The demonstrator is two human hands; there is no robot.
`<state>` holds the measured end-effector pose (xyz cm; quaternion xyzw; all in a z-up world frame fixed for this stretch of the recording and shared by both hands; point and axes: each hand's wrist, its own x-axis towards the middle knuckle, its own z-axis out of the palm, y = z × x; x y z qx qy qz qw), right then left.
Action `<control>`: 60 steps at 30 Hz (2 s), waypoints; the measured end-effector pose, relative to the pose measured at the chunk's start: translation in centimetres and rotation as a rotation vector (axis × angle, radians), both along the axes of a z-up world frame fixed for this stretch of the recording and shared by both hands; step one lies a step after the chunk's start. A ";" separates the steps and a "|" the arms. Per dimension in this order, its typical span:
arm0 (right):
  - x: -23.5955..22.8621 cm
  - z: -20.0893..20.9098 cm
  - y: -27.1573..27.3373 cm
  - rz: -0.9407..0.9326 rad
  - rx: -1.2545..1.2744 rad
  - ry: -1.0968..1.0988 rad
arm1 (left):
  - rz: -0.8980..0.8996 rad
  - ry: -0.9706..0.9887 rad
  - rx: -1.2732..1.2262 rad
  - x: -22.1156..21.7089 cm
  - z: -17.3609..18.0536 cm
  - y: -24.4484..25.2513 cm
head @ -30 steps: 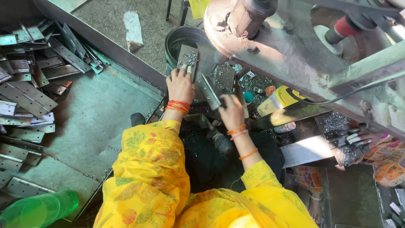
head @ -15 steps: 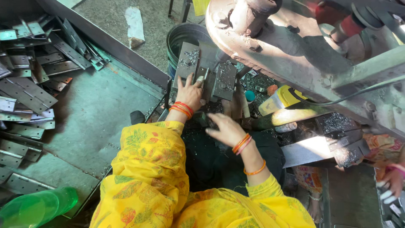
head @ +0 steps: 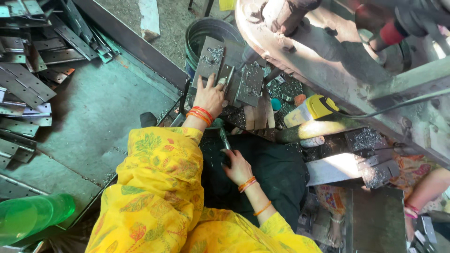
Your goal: The person operates a drill press to drill holes into rectangular metal pieces. They pick up each piece from a pile, position it under the drill, activate the machine, and then place the finished piece aside.
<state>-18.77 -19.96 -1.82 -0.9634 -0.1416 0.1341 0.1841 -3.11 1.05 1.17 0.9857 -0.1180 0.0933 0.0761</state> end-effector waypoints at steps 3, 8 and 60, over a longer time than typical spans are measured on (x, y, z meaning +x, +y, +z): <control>2.0 3.0 -0.1 0.079 -0.028 -0.042 | 0.008 0.091 -0.027 0.3 -0.1 0.0; 4.9 5.8 -0.1 0.120 -0.040 -0.069 | 0.063 -0.064 -0.085 2.5 -1.0 -0.8; 3.4 2.9 -0.3 0.065 -0.079 -0.009 | 0.199 -0.089 -0.103 6.2 -2.5 -2.8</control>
